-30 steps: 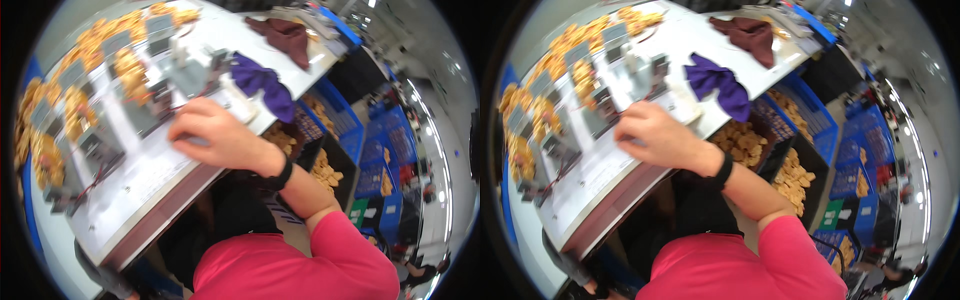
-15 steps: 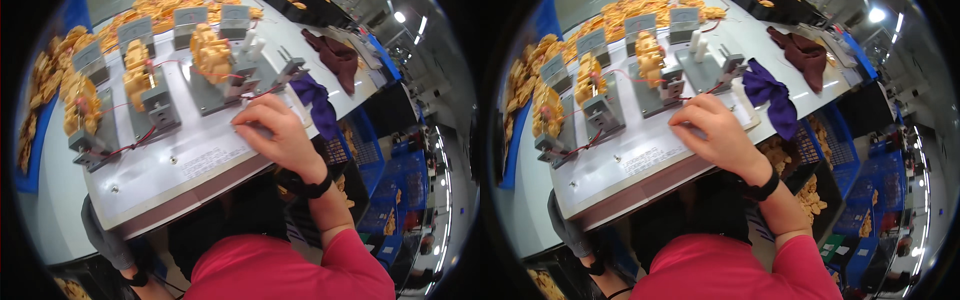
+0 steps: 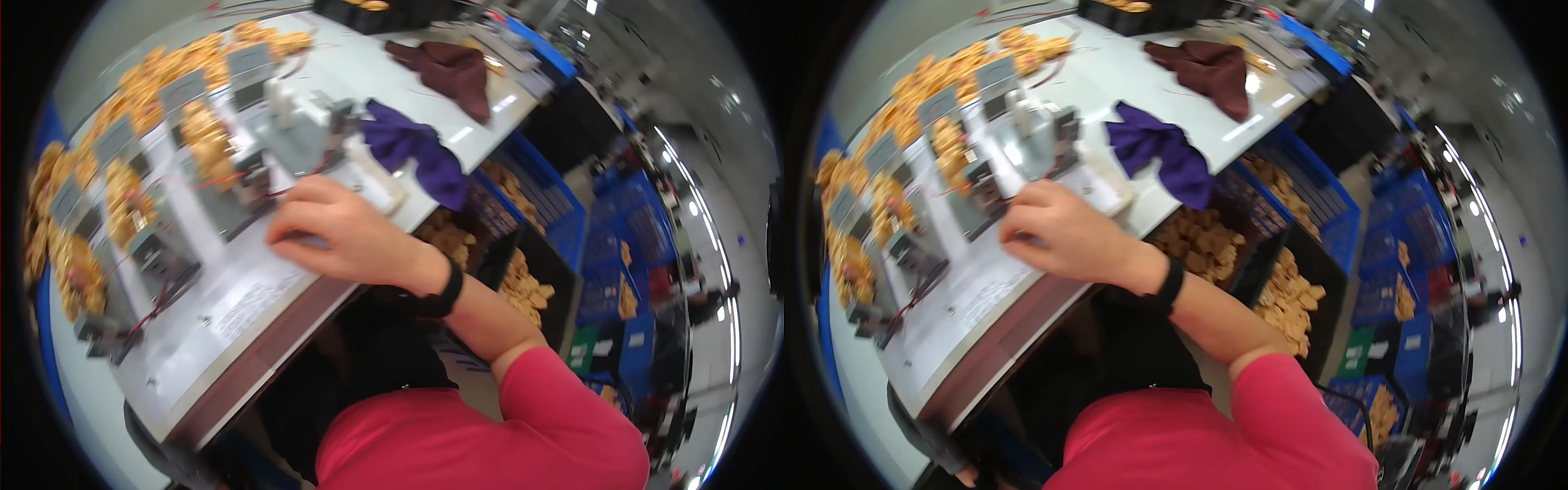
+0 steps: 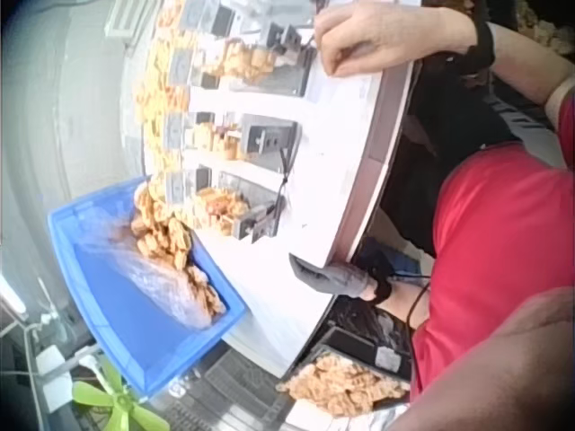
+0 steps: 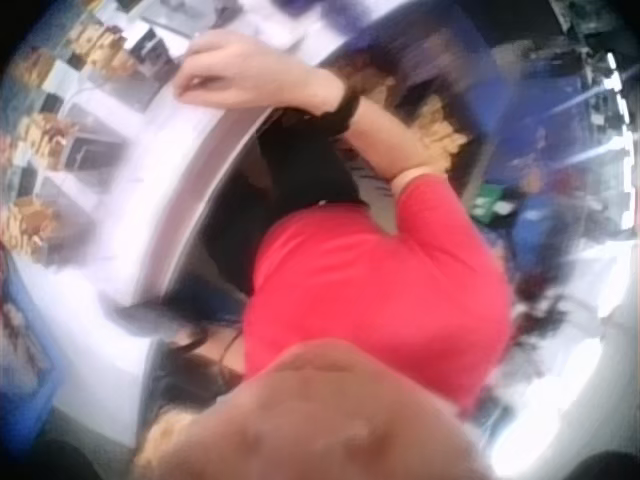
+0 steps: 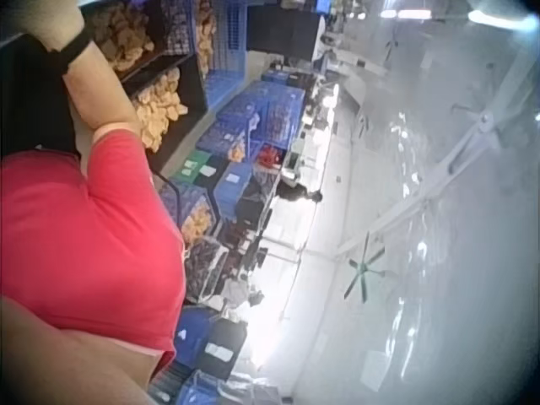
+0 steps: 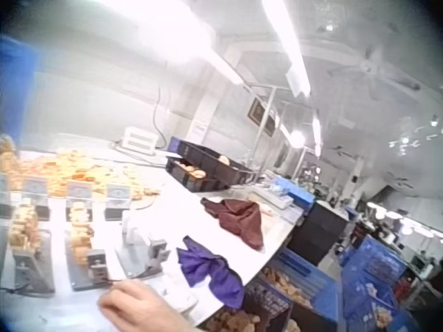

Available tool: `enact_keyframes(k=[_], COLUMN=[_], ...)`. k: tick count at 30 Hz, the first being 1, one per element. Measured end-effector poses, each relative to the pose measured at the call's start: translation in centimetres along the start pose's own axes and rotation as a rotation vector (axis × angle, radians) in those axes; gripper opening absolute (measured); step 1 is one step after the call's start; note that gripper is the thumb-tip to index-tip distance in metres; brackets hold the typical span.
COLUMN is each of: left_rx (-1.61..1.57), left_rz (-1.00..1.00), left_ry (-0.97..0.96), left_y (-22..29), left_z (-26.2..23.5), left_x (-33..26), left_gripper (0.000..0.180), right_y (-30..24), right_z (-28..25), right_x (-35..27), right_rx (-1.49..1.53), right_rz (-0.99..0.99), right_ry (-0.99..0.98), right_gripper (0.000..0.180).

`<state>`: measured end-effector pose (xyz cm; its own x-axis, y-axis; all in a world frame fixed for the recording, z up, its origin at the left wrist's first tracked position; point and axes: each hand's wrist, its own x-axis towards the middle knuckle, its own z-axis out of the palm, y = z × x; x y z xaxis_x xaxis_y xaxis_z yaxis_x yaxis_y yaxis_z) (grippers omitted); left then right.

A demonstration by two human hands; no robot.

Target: The person places beige plastic electrical components onto a white testing board with metal clamps and wires. They use their hands to position the items and connect red wires to the clamps. The person repeatedly handles the components, moving them between the board and nearby blue crates.

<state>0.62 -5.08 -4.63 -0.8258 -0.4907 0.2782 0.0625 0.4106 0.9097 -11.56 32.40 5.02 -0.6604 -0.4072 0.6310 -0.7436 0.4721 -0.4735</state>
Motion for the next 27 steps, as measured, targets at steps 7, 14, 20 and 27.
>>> enact_keyframes(k=[7,14,20,27], left_rx=[0.314,0.386,0.391,0.378], left_rz=[0.327,0.368,0.422,0.418], left_ry=[-0.012,0.006,0.011,-0.006], left_y=[1.6,1.2,0.3,0.1], left_z=[0.1,-0.2,-0.3,0.1], left_x=[-0.2,0.1,0.6,1.0], left_gripper=[0.049,0.039,0.039,0.042], right_y=[0.6,0.5,0.7,0.6], right_z=[-0.1,0.3,0.6,0.6], right_x=[-1.0,-1.0,-1.1,-1.1], right_rx=[-0.006,-0.041,-0.071,-0.082], right_rz=[-0.038,-0.056,-0.087,-0.108], right_ry=[0.052,0.060,0.084,0.108], right_gripper=[0.007,0.008,0.009,0.011])
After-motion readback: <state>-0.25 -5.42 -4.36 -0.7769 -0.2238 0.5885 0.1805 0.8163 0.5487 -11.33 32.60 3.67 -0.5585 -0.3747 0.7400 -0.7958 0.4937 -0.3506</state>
